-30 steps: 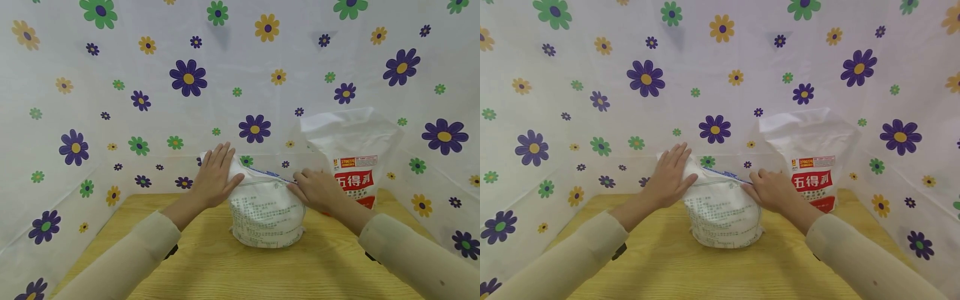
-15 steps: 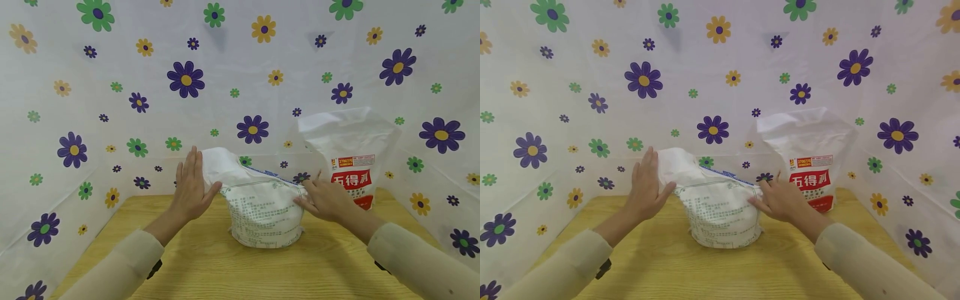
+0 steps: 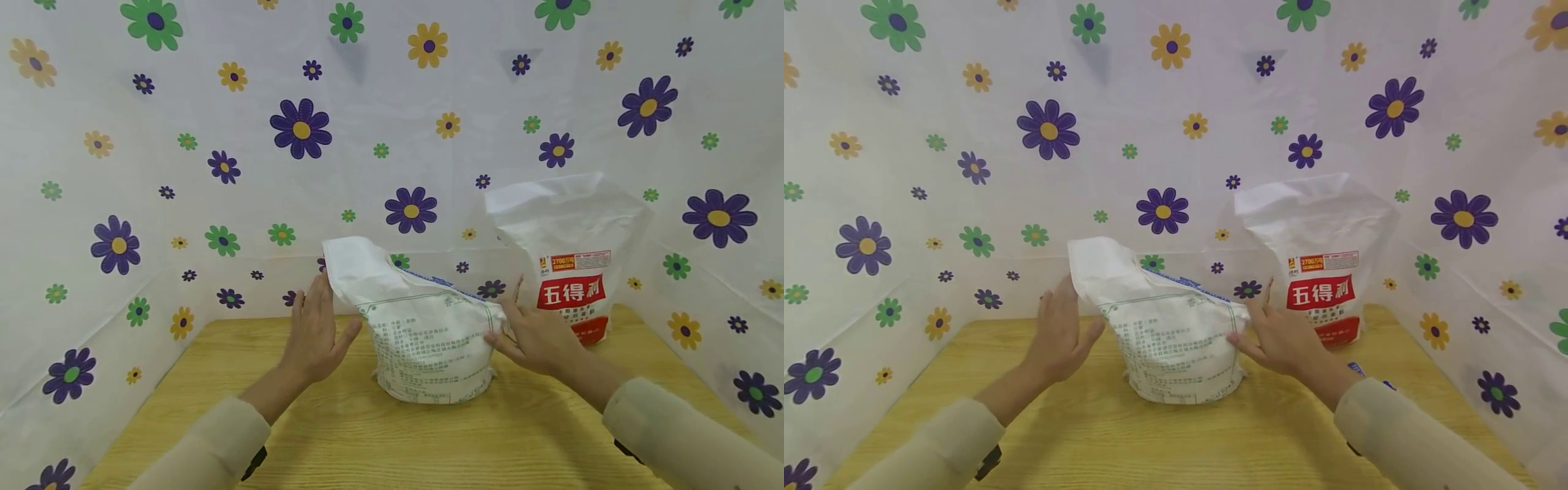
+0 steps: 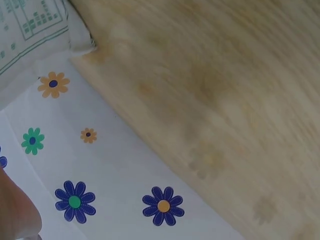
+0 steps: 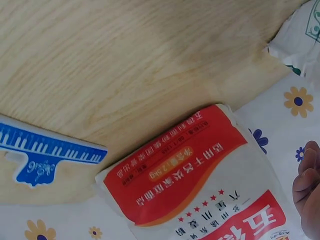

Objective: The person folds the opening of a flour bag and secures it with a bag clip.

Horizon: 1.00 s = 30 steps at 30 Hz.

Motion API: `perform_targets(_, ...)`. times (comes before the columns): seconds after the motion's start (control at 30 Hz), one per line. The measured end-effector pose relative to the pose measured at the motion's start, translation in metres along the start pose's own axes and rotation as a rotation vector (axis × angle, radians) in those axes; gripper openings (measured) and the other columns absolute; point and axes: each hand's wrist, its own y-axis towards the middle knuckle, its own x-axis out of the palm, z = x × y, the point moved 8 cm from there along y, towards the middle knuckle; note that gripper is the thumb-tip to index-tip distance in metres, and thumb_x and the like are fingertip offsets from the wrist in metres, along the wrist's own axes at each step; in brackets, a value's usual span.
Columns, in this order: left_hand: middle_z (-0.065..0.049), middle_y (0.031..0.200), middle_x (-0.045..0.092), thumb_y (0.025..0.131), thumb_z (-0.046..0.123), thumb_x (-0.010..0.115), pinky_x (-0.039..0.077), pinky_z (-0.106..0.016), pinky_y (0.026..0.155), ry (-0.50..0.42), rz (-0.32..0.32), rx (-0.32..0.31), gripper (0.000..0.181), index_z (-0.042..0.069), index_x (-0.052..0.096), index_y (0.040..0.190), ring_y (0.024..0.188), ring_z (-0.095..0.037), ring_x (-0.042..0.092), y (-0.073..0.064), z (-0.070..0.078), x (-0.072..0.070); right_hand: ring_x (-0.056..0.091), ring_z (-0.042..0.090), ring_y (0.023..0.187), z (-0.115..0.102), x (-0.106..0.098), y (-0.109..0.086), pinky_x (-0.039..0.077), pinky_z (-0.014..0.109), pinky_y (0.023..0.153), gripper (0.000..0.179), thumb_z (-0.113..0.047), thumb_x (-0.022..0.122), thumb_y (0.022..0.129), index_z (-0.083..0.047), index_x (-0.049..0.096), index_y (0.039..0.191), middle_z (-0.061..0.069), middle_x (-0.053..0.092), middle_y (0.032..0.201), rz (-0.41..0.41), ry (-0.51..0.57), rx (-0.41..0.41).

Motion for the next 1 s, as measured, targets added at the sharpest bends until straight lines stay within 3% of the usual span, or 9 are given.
perform_targets(0.13, -0.021, 0.166, 0.009, 0.102, 0.053, 0.040, 0.006, -0.066, 0.117, -0.015, -0.032, 0.004, 0.087, 0.007, -0.007, 0.159, 0.153, -0.038, 0.011, -0.007, 0.003, 0.014, 0.049, 0.015, 0.065, -0.001, 0.007, -0.005, 0.044, 0.031, 0.059, 0.074, -0.062, 0.056, 0.092, -0.001, 0.052, 0.134, 0.000, 0.057, 0.071, 0.024, -0.025, -0.018)
perform_targets(0.3, -0.019, 0.166, 0.010, 0.102, 0.052, 0.040, 0.005, -0.068, 0.117, -0.060, -0.075, -0.010, 0.085, 0.011, -0.007, 0.160, 0.153, -0.037, 0.012, -0.014, 0.004, 0.032, 0.064, 0.023, 0.083, -0.003, 0.025, -0.014, 0.055, 0.042, 0.074, 0.080, -0.065, 0.052, 0.094, -0.003, 0.047, 0.144, 0.011, 0.073, 0.105, -0.025, 0.016, -0.002)
perform_targets(0.37, -0.020, 0.166, 0.011, 0.103, 0.049, 0.041, 0.004, -0.068, 0.116, -0.096, -0.085, -0.018, 0.083, 0.011, -0.005, 0.160, 0.153, -0.038, 0.014, -0.017, 0.006, 0.035, 0.065, 0.022, 0.079, -0.005, 0.031, -0.016, 0.056, 0.040, 0.070, 0.082, -0.065, 0.052, 0.094, -0.003, 0.042, 0.147, 0.016, 0.071, 0.117, -0.049, 0.041, 0.006)
perform_targets(0.43, -0.020, 0.165, 0.012, 0.103, 0.045, 0.042, 0.004, -0.068, 0.116, -0.123, -0.089, -0.022, 0.082, 0.010, -0.005, 0.160, 0.152, -0.039, 0.015, -0.019, 0.008, 0.037, 0.062, 0.020, 0.071, -0.006, 0.036, -0.018, 0.053, 0.036, 0.061, 0.085, -0.065, 0.052, 0.094, -0.003, 0.036, 0.150, 0.017, 0.070, 0.117, -0.069, 0.056, 0.017)
perform_targets(0.53, -0.021, 0.165, 0.015, 0.102, 0.040, 0.046, 0.006, -0.068, 0.115, -0.144, -0.084, -0.015, 0.082, 0.009, -0.002, 0.160, 0.151, -0.041, 0.019, -0.022, 0.009, 0.040, 0.061, 0.020, 0.069, -0.007, 0.042, -0.021, 0.051, 0.034, 0.058, 0.088, -0.065, 0.051, 0.094, -0.003, 0.030, 0.153, 0.020, 0.068, 0.123, -0.091, 0.078, 0.033)
perform_targets(0.7, -0.022, 0.163, 0.021, 0.103, 0.044, 0.042, 0.010, -0.070, 0.113, -0.142, -0.095, 0.005, 0.077, 0.003, 0.006, 0.159, 0.149, -0.042, 0.024, -0.028, 0.010, 0.047, 0.070, 0.030, 0.091, -0.008, 0.053, -0.024, 0.056, 0.042, 0.070, 0.092, -0.068, 0.046, 0.095, -0.003, 0.024, 0.156, 0.021, 0.057, 0.141, -0.142, 0.113, 0.063)
perform_targets(0.93, -0.021, 0.164, 0.019, 0.104, 0.044, 0.041, 0.008, -0.067, 0.115, -0.241, -0.166, -0.028, 0.077, 0.002, 0.008, 0.158, 0.149, -0.043, 0.024, -0.035, 0.012, 0.058, 0.055, 0.016, 0.069, -0.013, 0.063, -0.028, 0.046, 0.031, 0.059, 0.085, -0.064, 0.045, 0.096, -0.001, 0.036, 0.151, 0.015, 0.069, 0.120, -0.161, 0.138, 0.067)
perform_targets(1.0, -0.020, 0.164, 0.019, 0.104, 0.045, 0.040, 0.007, -0.066, 0.116, -0.272, -0.177, -0.038, 0.077, 0.002, 0.008, 0.158, 0.148, -0.044, 0.025, -0.037, 0.012, 0.062, 0.057, 0.016, 0.072, -0.014, 0.064, -0.029, 0.048, 0.032, 0.060, 0.081, -0.063, 0.047, 0.096, -0.001, 0.041, 0.148, 0.014, 0.069, 0.119, -0.151, 0.142, 0.068)
